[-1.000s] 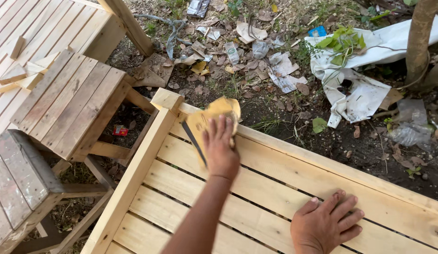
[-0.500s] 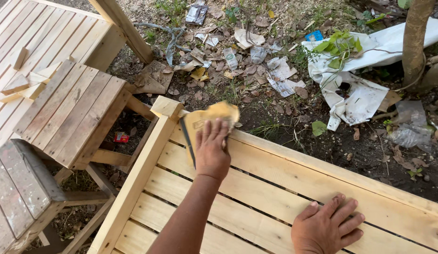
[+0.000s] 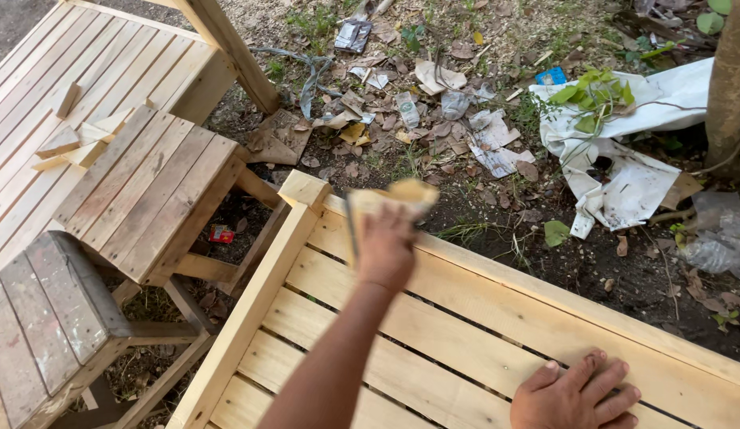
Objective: The person sands the slatted wooden surface of a large outdoor bench or bed frame by hand, rubbing sandpaper back and forth across the planks. They work over different sections of the slats, occasionally repositioning the sandpaper and switching sheets while continuing to sand the wood surface.
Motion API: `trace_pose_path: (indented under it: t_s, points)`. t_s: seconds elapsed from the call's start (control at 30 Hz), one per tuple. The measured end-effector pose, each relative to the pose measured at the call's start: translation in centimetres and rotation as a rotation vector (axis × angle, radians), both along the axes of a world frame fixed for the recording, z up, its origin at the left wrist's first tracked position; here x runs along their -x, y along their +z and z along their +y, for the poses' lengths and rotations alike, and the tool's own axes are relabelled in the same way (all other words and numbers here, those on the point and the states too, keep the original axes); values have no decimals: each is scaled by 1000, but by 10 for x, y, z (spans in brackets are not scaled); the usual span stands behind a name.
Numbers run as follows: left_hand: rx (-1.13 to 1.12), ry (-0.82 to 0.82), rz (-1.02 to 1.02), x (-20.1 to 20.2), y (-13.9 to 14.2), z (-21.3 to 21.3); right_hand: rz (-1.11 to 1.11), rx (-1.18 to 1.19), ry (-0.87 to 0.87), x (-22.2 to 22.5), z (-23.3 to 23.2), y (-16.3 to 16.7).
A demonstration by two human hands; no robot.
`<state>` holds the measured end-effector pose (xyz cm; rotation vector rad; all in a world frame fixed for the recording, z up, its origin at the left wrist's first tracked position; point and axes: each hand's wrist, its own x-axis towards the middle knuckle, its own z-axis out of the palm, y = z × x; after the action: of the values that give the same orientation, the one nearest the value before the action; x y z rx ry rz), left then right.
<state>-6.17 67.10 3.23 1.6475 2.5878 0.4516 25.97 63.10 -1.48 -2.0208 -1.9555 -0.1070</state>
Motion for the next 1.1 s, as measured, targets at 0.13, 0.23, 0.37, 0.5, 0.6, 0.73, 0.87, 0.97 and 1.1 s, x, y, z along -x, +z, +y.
trace_pose_path:
  t_s: [0.13,0.23,0.37,0.5,0.6,0.73,0.87,0.97,1.1]
  points:
    - [-224,180,-6,-42,4,0,-22,17,-21,1,0,-2]
    - [-289,-151,-301,-174,23,12,-5,30,-20,1,2,-1]
    - [-145,-408,-336,-231,30,22,13,83,-12,1,4,7]
    - [-304,-329,-349,-99,5,-6,60,82,-14,2,3,14]
    - [-94,-45,61,-28,0,-19,5,95,-26,3,2,12]
    - [-242,-10,-162,-109,19,-7,54,64,-17,0,3,3]
    - [-121,-304,-455,-230,32,14,12,29,6,-6,5,-3]
    - [-60,-457,-193,-198,23,9,31,73,-22,-5,3,1]
    - [-322,-189,-204,-72,16,-14,-39,132,-67,2,-2,9]
